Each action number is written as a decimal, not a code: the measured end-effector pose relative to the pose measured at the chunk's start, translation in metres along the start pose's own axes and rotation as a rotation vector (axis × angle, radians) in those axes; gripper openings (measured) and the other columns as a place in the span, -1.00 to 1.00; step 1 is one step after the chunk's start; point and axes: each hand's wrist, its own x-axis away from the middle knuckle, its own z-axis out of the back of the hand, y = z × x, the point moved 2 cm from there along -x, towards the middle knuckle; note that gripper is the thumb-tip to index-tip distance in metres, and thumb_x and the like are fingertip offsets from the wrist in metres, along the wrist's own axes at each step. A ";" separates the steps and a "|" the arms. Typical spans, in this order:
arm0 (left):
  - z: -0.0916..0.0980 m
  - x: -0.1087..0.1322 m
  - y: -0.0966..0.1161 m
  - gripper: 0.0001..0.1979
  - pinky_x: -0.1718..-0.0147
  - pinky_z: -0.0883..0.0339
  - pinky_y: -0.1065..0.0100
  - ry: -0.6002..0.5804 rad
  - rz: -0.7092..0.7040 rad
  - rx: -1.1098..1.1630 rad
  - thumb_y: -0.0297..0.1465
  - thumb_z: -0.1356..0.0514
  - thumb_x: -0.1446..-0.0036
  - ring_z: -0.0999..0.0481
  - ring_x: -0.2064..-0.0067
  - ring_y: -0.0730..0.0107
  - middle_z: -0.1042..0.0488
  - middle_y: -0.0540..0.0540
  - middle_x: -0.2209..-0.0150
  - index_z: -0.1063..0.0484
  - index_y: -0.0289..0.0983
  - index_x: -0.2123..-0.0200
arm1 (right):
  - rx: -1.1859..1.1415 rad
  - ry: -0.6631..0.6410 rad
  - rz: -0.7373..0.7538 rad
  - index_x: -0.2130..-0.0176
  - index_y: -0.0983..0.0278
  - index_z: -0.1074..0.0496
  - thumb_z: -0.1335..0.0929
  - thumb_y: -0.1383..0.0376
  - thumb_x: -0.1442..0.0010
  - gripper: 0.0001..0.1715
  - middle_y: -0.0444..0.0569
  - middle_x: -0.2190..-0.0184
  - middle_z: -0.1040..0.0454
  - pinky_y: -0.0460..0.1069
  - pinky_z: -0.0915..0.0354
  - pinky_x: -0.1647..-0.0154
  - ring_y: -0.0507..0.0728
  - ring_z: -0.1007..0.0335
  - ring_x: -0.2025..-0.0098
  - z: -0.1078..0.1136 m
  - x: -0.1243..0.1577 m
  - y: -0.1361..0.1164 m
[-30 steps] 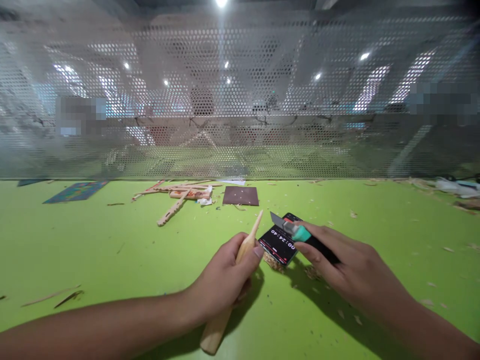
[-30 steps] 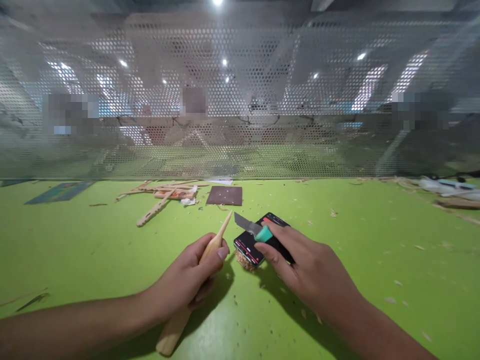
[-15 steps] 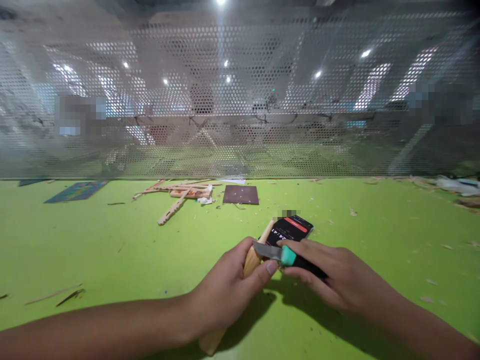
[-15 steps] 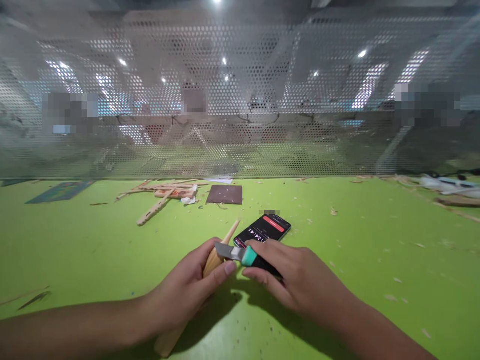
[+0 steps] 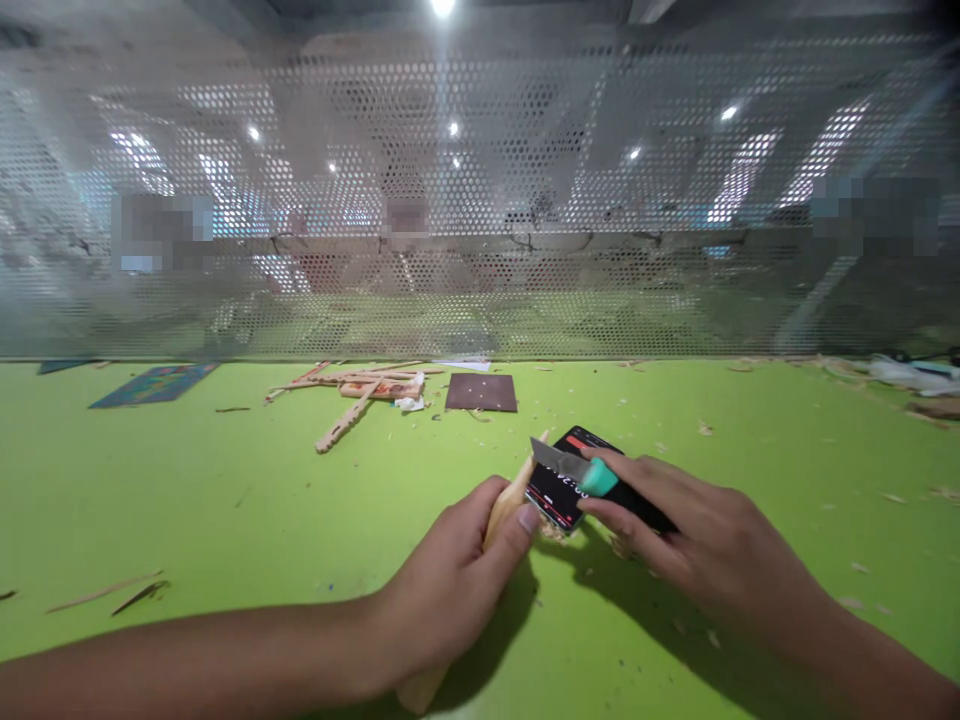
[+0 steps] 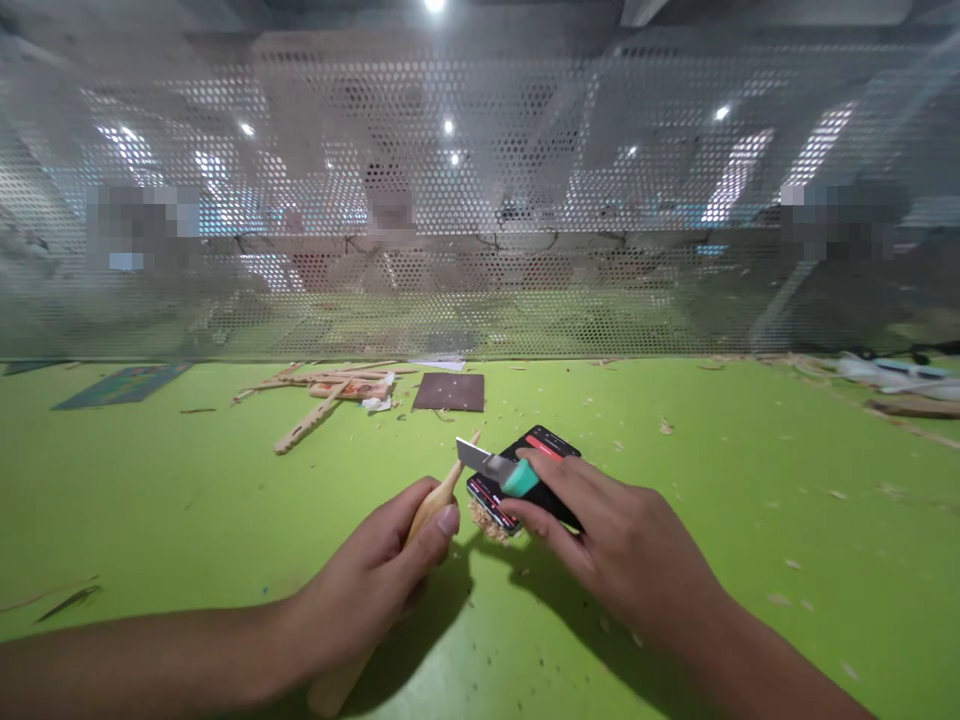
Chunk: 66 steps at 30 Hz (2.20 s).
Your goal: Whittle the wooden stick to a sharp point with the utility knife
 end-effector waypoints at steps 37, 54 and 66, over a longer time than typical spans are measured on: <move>0.000 0.000 0.000 -0.66 0.24 -0.28 0.37 -0.027 -0.085 0.049 -0.11 -0.27 -0.32 -0.40 0.23 0.34 -0.54 -0.05 0.21 -0.47 -0.29 0.11 | -0.272 -0.198 0.028 -0.26 0.21 -0.40 -0.29 0.22 -0.46 -0.56 0.05 -0.02 -0.66 0.02 -0.58 0.13 0.18 -0.67 0.09 -0.004 0.002 -0.017; 0.001 -0.001 -0.001 -0.60 0.22 -0.28 0.33 -0.005 -0.045 0.020 -0.04 -0.21 -0.35 -0.39 0.22 0.32 -0.52 -0.05 0.20 -0.47 -0.28 0.09 | -0.063 -0.069 -0.016 -0.23 0.25 -0.35 -0.26 0.17 -0.51 -0.60 0.08 0.09 -0.67 0.08 -0.54 0.38 0.23 -0.67 0.27 0.001 -0.001 -0.013; 0.001 -0.005 -0.007 -0.63 0.24 -0.26 0.37 0.005 -0.077 -0.024 -0.07 -0.22 -0.35 -0.38 0.25 0.36 -0.53 -0.03 0.24 -0.47 -0.29 0.15 | -0.155 -0.160 0.053 -0.23 0.25 -0.36 -0.20 0.14 -0.53 -0.58 0.10 0.05 -0.68 0.05 -0.60 0.32 0.21 -0.70 0.21 -0.009 0.005 -0.025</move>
